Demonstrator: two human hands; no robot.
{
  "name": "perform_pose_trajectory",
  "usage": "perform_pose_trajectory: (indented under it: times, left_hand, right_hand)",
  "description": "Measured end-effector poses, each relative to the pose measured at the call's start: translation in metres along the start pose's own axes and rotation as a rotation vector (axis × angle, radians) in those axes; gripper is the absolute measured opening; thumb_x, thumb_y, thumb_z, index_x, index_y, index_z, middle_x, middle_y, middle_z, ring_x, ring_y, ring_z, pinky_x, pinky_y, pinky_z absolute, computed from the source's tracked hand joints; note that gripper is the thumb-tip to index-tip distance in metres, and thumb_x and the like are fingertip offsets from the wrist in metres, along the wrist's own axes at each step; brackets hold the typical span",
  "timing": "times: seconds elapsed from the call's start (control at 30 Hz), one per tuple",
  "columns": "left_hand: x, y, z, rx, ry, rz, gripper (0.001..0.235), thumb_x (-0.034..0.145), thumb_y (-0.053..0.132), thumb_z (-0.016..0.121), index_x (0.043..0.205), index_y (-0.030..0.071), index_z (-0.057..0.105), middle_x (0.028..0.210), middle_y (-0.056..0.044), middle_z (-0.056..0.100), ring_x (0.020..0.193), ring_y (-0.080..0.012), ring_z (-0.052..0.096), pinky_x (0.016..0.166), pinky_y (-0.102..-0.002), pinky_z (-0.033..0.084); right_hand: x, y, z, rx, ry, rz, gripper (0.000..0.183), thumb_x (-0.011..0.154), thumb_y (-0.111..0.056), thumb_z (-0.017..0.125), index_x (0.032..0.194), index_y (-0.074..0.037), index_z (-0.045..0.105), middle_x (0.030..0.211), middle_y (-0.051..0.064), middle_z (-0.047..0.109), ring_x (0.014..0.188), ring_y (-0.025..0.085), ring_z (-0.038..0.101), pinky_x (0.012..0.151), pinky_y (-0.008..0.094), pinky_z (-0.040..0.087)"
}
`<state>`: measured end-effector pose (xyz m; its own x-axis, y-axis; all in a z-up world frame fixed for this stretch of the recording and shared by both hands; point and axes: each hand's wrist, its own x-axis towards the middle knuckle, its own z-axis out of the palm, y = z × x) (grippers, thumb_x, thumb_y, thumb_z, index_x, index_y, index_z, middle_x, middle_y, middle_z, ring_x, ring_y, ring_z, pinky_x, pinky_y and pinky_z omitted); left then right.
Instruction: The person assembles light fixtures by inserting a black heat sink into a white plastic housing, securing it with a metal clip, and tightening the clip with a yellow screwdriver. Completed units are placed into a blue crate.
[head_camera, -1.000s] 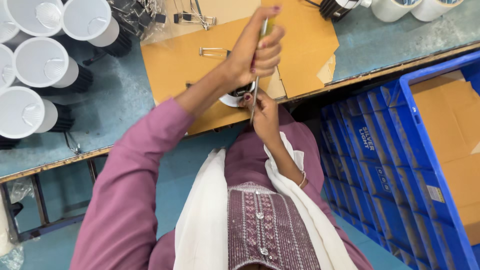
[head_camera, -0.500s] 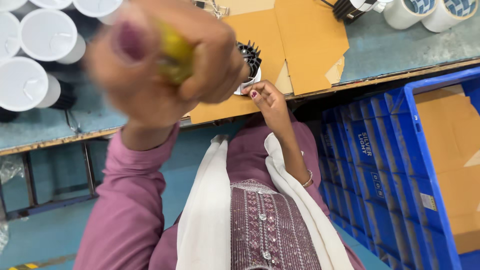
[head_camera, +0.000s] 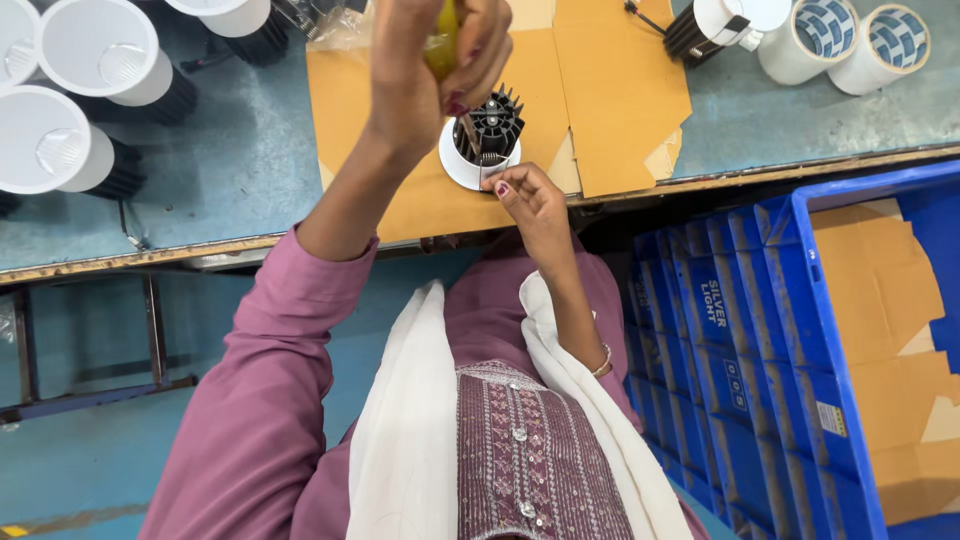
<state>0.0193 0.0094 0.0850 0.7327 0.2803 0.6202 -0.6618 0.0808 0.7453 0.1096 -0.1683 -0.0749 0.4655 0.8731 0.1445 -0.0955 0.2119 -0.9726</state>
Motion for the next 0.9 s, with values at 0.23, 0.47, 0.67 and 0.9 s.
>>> perform_pose_trajectory:
  times: [0.23,0.47,0.67,0.9]
  left_hand:
    - [0.007,-0.017,0.009,0.028,-0.040,0.026,0.058,0.113,0.052,0.043,0.080,0.004,0.041,0.056,-0.002,0.033,0.041,-0.0091,0.034,0.039,-0.023,0.026]
    - [0.011,0.000,0.022,0.025,-0.125,-0.041,0.065,0.117,0.042,0.044,0.065,0.004,0.039,0.055,-0.002,0.037,0.043,-0.0082,0.033,0.043,-0.024,0.026]
    - [0.015,0.012,0.031,-0.043,-0.211,-0.088,0.064,0.118,0.041,0.043,0.066,0.004,0.039,0.054,-0.002,0.036,0.044,-0.0086,0.035,0.045,-0.024,0.028]
    - [0.010,0.015,0.033,-0.010,-0.191,-0.152,0.063,0.117,0.040,0.044,0.065,0.004,0.039,0.054,-0.002,0.037,0.044,-0.0076,0.035,0.045,-0.023,0.029]
  right_hand:
    - [0.001,-0.002,0.004,-0.011,0.033,0.001,0.015,0.107,-0.015,0.059,0.108,0.000,0.062,0.109,0.008,0.072,0.106,0.013,0.066,0.103,0.030,0.049]
    - [0.000,0.001,0.005,-0.073,0.064,-0.014,0.022,0.110,-0.022,0.055,0.106,-0.001,0.062,0.106,0.007,0.072,0.101,0.012,0.063,0.098,0.029,0.049]
    - [0.004,0.006,0.009,-0.131,0.104,-0.056,0.030,0.112,-0.025,0.053,0.095,-0.001,0.062,0.094,0.004,0.069,0.090,0.010,0.061,0.090,0.026,0.050]
    - [-0.007,-0.013,0.012,-0.411,0.118,0.010,0.039,0.109,-0.030,0.056,0.084,0.000,0.058,0.075,0.003,0.062,0.072,0.007,0.051,0.069,0.025,0.045]
